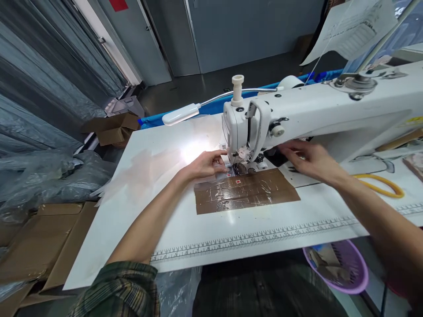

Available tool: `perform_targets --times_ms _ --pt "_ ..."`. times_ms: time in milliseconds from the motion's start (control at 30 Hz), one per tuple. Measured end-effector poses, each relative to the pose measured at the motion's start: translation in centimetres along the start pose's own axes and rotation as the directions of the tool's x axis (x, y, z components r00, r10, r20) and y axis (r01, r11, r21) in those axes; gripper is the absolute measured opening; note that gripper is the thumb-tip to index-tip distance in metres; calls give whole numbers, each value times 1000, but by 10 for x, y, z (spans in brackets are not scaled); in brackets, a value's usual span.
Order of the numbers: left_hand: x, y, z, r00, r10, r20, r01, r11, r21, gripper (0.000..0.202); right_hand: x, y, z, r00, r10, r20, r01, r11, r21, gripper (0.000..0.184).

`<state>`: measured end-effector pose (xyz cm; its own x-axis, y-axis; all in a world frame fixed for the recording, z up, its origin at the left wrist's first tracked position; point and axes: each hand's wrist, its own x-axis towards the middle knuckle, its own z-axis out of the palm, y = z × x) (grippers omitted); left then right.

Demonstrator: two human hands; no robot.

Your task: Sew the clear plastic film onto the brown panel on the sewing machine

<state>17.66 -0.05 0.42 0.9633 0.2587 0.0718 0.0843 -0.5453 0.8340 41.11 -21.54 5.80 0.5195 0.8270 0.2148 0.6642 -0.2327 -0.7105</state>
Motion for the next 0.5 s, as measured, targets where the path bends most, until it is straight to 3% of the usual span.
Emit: perform_targets --times_ms 100,200,333,500 --pt "-8 -9 9 993 -63 -103 47 986 -157 58 -43 39 -43 988 -151 -23 136 939 -317 27" --pt "-14 -17 19 968 -138 -209 74 954 -289 64 -75 86 -74 962 -265 -64 192 825 -531 27" --pt "-16 -18 27 954 -180 -241 75 919 -388 68 -95 130 -89 974 -220 -46 148 784 -603 25" --pt "-15 -11 29 963 -164 -212 53 892 -450 72 -106 144 -104 982 -186 29 173 832 -527 39"
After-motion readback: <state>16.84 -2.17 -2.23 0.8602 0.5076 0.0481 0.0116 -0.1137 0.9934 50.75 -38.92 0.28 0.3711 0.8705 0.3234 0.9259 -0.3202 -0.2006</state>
